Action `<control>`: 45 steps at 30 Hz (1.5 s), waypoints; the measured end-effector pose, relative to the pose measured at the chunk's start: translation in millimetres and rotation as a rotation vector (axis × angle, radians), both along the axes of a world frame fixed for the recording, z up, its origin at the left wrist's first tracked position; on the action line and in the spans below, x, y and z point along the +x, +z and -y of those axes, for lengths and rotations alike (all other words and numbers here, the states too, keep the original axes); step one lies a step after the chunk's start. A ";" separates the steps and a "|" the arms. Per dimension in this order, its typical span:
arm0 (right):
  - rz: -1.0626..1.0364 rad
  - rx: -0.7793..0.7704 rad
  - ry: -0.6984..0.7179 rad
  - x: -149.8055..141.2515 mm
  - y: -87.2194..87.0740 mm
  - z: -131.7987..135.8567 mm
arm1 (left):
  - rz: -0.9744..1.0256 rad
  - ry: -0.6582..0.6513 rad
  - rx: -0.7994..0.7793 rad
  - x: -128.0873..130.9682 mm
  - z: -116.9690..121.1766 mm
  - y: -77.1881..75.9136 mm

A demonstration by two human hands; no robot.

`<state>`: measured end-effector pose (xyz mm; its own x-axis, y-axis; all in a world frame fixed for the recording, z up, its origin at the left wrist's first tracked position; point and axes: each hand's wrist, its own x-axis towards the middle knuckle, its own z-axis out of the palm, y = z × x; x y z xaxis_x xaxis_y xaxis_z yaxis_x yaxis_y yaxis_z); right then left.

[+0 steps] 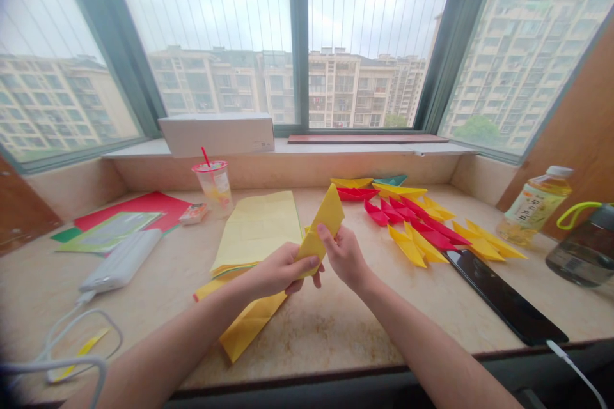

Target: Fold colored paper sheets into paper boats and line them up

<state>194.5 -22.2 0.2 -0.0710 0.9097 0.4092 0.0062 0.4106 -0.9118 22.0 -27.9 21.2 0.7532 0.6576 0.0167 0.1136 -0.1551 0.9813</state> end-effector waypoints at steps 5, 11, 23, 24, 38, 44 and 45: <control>-0.076 -0.060 0.197 -2.0 3.4 1.9 | -0.007 -0.017 0.000 -0.3 0.2 -0.6; -0.143 -0.122 0.186 -5.1 3.2 3.7 | -0.062 0.040 0.099 2.3 2.7 -2.4; -0.074 0.113 0.167 -1.4 2.6 -11.1 | 0.018 0.307 0.257 2.3 -6.6 -14.3; -0.064 0.118 0.169 -0.6 2.3 -11.6 | 0.014 0.322 0.248 2.4 -6.9 -14.3; -0.083 -0.086 0.355 12.4 9.2 -11.8 | 0.206 0.362 -0.006 4.8 -6.1 -4.7; -0.100 -0.114 0.399 16.8 6.1 -13.0 | 0.158 0.354 -0.077 2.0 -8.2 -1.2; -0.100 -0.112 0.400 16.9 6.2 -12.8 | 0.150 0.358 -0.088 1.6 -8.5 -1.7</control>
